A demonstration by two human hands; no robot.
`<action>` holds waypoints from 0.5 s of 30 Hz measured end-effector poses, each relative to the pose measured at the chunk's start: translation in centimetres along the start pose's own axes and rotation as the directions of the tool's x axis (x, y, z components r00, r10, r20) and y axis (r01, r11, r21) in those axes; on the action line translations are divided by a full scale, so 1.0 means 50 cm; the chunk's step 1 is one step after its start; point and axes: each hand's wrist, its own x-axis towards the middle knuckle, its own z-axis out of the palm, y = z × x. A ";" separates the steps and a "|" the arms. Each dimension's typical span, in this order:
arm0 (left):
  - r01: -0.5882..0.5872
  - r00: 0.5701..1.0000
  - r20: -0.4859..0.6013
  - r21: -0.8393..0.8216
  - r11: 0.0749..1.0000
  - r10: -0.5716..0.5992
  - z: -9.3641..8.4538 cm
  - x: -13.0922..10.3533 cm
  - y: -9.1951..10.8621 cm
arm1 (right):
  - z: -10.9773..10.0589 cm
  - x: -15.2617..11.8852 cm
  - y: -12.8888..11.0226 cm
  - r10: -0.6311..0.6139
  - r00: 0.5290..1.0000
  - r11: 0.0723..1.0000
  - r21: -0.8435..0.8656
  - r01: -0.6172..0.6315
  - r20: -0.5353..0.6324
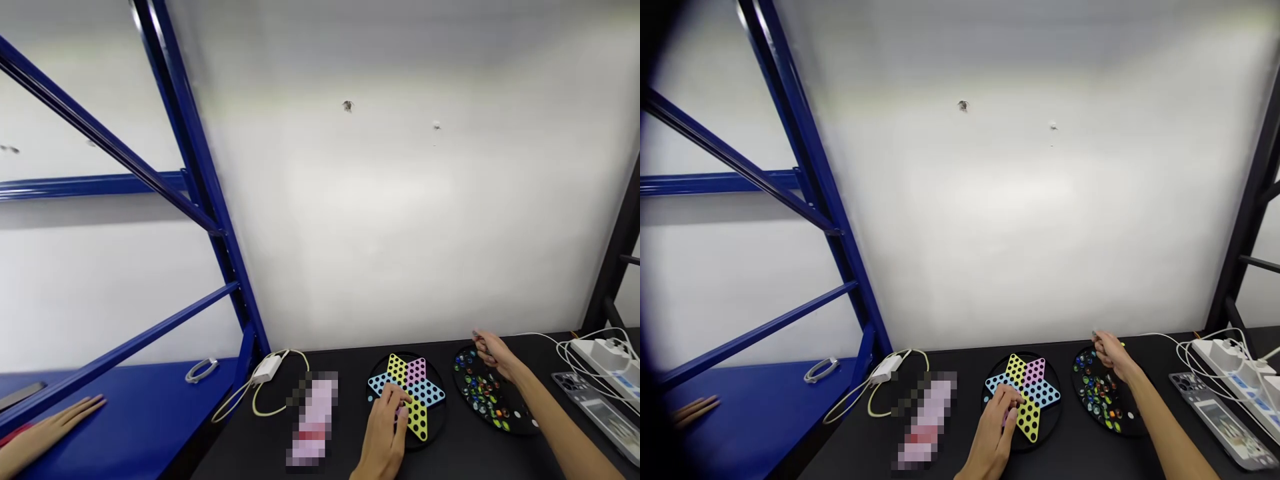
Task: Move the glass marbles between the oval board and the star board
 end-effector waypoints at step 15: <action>-0.005 1.000 0.008 -0.029 1.000 0.005 -0.001 0.002 0.006 | 0.152 -0.044 -0.003 -0.049 0.956 0.889 0.449 -0.090 0.289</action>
